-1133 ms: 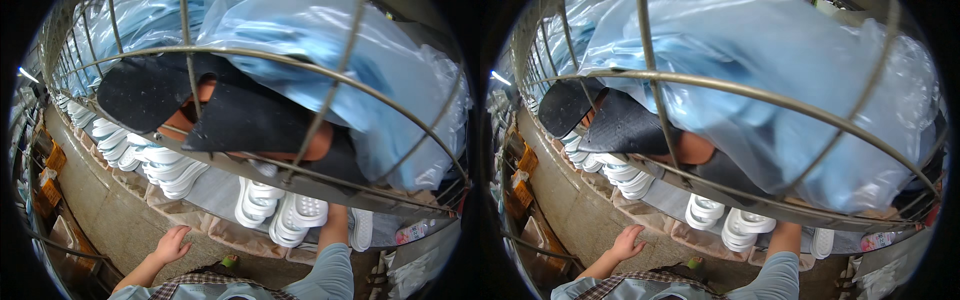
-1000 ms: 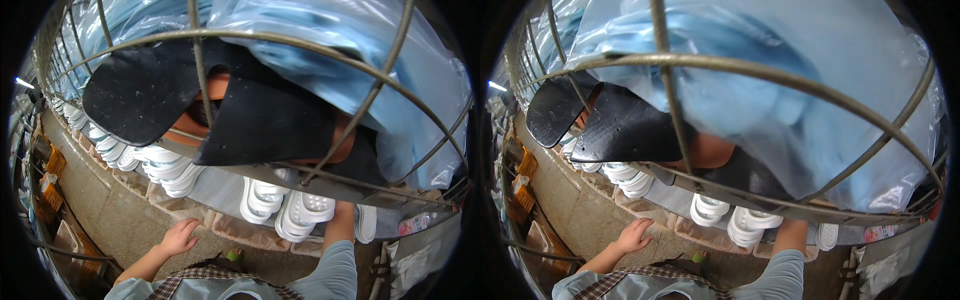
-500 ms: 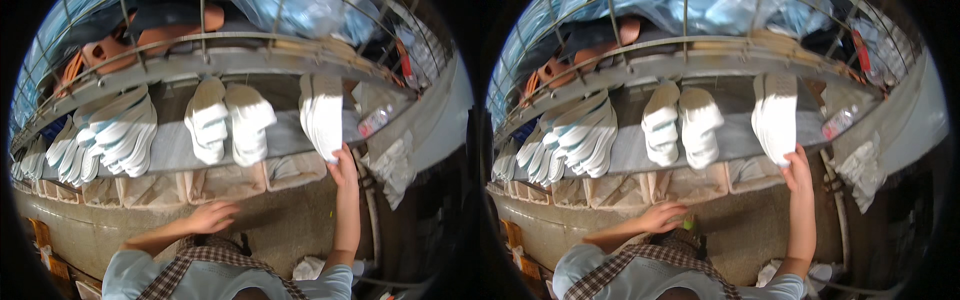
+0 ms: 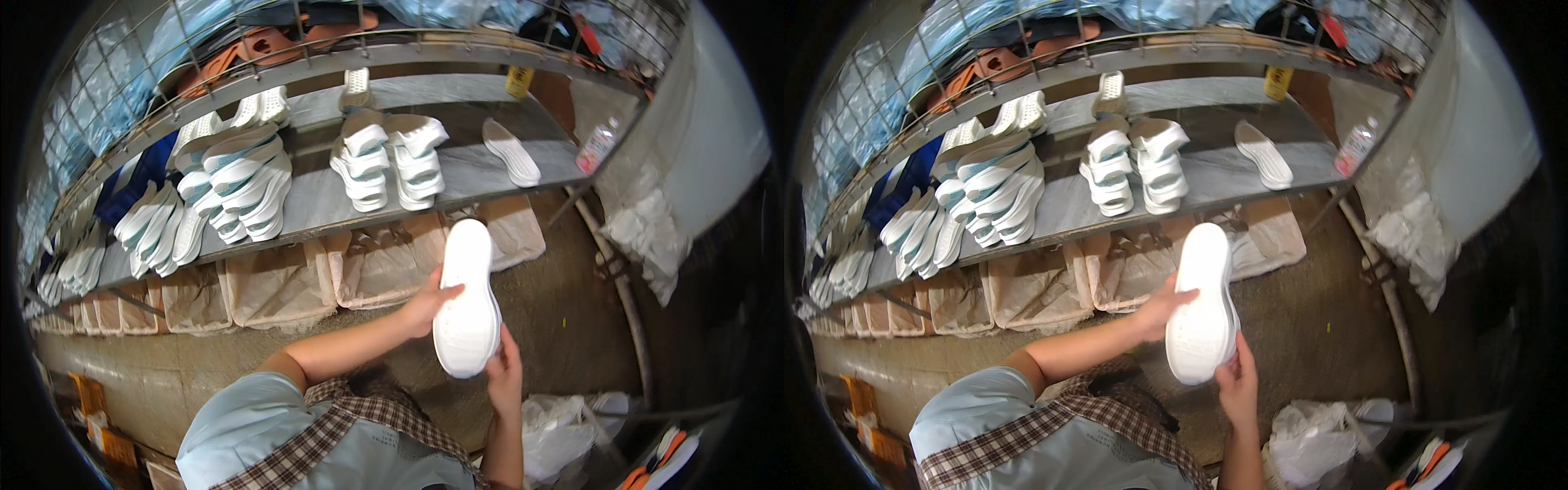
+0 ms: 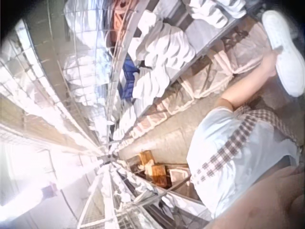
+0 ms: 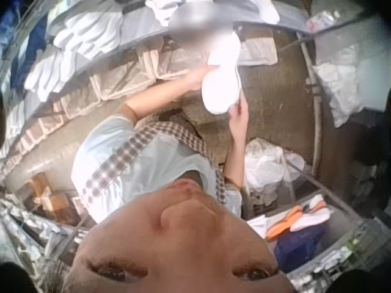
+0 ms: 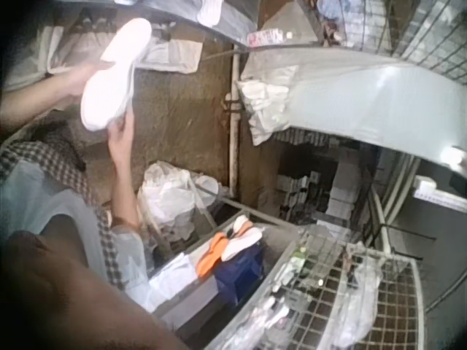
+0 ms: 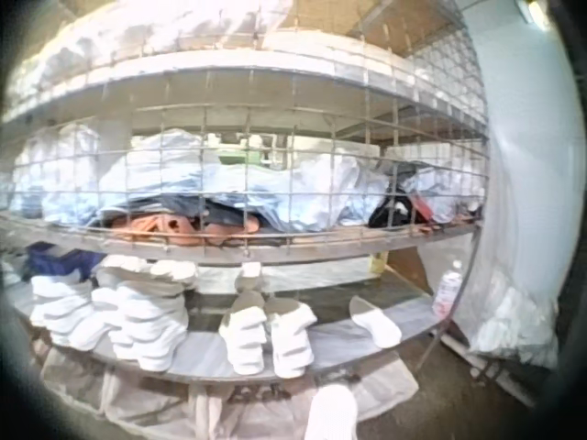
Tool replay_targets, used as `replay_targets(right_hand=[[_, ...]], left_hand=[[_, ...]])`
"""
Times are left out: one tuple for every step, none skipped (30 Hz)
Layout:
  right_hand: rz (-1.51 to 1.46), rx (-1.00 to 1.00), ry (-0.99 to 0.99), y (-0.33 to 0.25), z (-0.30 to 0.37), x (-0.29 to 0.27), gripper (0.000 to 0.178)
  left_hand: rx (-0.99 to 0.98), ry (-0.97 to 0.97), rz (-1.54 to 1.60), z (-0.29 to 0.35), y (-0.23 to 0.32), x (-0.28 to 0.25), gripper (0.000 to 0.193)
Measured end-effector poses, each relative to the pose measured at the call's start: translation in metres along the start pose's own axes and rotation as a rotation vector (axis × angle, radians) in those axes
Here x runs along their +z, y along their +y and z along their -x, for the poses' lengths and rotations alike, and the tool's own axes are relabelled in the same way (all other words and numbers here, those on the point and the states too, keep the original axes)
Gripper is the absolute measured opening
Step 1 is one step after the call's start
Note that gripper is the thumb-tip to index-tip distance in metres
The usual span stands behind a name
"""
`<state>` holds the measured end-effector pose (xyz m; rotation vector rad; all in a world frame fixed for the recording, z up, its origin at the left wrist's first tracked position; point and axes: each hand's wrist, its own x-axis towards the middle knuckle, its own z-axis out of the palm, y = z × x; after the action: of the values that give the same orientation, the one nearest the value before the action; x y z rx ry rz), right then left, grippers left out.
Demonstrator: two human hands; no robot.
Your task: The person scrubs the soles of white and light-blue slippers using a brush, then stacks them on a metal shelf. They repeat this process for several pairs, occasionally inspecting the soles before placing them in a pile.
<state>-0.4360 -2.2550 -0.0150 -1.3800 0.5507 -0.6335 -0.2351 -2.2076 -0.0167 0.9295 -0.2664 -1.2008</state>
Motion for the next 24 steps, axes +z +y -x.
replay_targets(right_hand=[[0.0, -0.075, 0.036, -0.006, -0.001, 0.001, 0.044], [0.231, -0.234, 0.062, -0.013, -0.007, 0.0, 0.034], [0.338, -0.285, 0.115, -0.019, -0.01, 0.003, 0.031], [0.414, -0.339, 0.127, -0.026, -0.014, 0.005, 0.03], [0.484, -0.354, 0.157, -0.032, -0.017, 0.01, 0.029], [0.484, -0.387, 0.187, -0.036, -0.021, 0.018, 0.027], [0.457, -0.431, 0.202, -0.041, -0.025, 0.026, 0.028], [0.431, -0.45, 0.198, -0.045, -0.029, 0.035, 0.029], [0.436, -0.471, 0.203, -0.049, -0.032, 0.042, 0.03], [0.445, -0.477, 0.2, -0.052, -0.035, 0.049, 0.031], [0.432, -0.487, 0.199, -0.055, -0.039, 0.056, 0.033], [0.432, -0.478, 0.188, -0.056, -0.041, 0.063, 0.033], [0.412, -0.471, 0.183, -0.056, -0.043, 0.069, 0.033], [0.376, -0.464, 0.177, -0.057, -0.044, 0.075, 0.033], [0.39, -0.473, 0.177, -0.057, -0.045, 0.079, 0.033], [0.406, -0.479, 0.179, -0.056, -0.046, 0.082, 0.033], [0.409, -0.48, 0.177, -0.056, -0.046, 0.086, 0.033], [0.398, -0.479, 0.176, -0.056, -0.046, 0.088, 0.032], [0.409, -0.475, 0.181, -0.056, -0.046, 0.09, 0.032], [0.408, -0.468, 0.182, -0.057, -0.046, 0.092, 0.032], [0.389, -0.466, 0.174, -0.058, -0.046, 0.094, 0.032], [0.419, -0.469, 0.185, -0.058, -0.045, 0.095, 0.031], [0.432, -0.476, 0.187, -0.059, -0.045, 0.096, 0.031], [0.426, -0.479, 0.19, -0.06, -0.045, 0.096, 0.03]], left_hand=[[-0.087, 0.049, 0.103, 0.006, 0.0, -0.002, 0.059], [-0.159, -0.01, 0.144, 0.012, 0.001, -0.003, 0.05], [-0.295, -0.028, 0.222, 0.018, 0.003, -0.004, 0.048], [-0.422, -0.023, 0.267, 0.024, 0.004, -0.005, 0.047], [-0.456, -0.052, 0.243, 0.029, 0.006, -0.004, 0.05], [-0.47, -0.05, 0.222, 0.036, 0.007, -0.004, 0.048], [-0.532, -0.019, 0.254, 0.038, 0.012, -0.005, 0.046], [-0.561, -0.041, 0.291, 0.042, 0.016, -0.006, 0.044], [-0.589, -0.047, 0.336, 0.044, 0.02, -0.009, 0.042], [-0.609, -0.056, 0.381, 0.047, 0.024, -0.012, 0.041], [-0.626, -0.063, 0.429, 0.049, 0.028, -0.016, 0.04], [-0.613, -0.059, 0.437, 0.051, 0.031, -0.021, 0.039], [-0.601, -0.053, 0.445, 0.052, 0.033, -0.026, 0.038], [-0.591, -0.049, 0.451, 0.054, 0.035, -0.03, 0.038], [-0.59, -0.052, 0.472, 0.055, 0.038, -0.034, 0.037], [-0.592, -0.059, 0.493, 0.055, 0.04, -0.038, 0.037], [-0.598, -0.065, 0.514, 0.057, 0.041, -0.04, 0.037], [-0.592, -0.06, 0.51, 0.058, 0.043, -0.042, 0.037], [-0.585, -0.056, 0.506, 0.059, 0.044, -0.043, 0.037], [-0.576, -0.054, 0.49, 0.06, 0.045, -0.044, 0.038], [-0.582, -0.068, 0.493, 0.061, 0.046, -0.044, 0.039], [-0.592, -0.068, 0.507, 0.061, 0.046, -0.045, 0.039], [-0.597, -0.073, 0.508, 0.061, 0.046, -0.045, 0.039], [-0.598, -0.088, 0.506, 0.061, 0.046, -0.045, 0.04]])
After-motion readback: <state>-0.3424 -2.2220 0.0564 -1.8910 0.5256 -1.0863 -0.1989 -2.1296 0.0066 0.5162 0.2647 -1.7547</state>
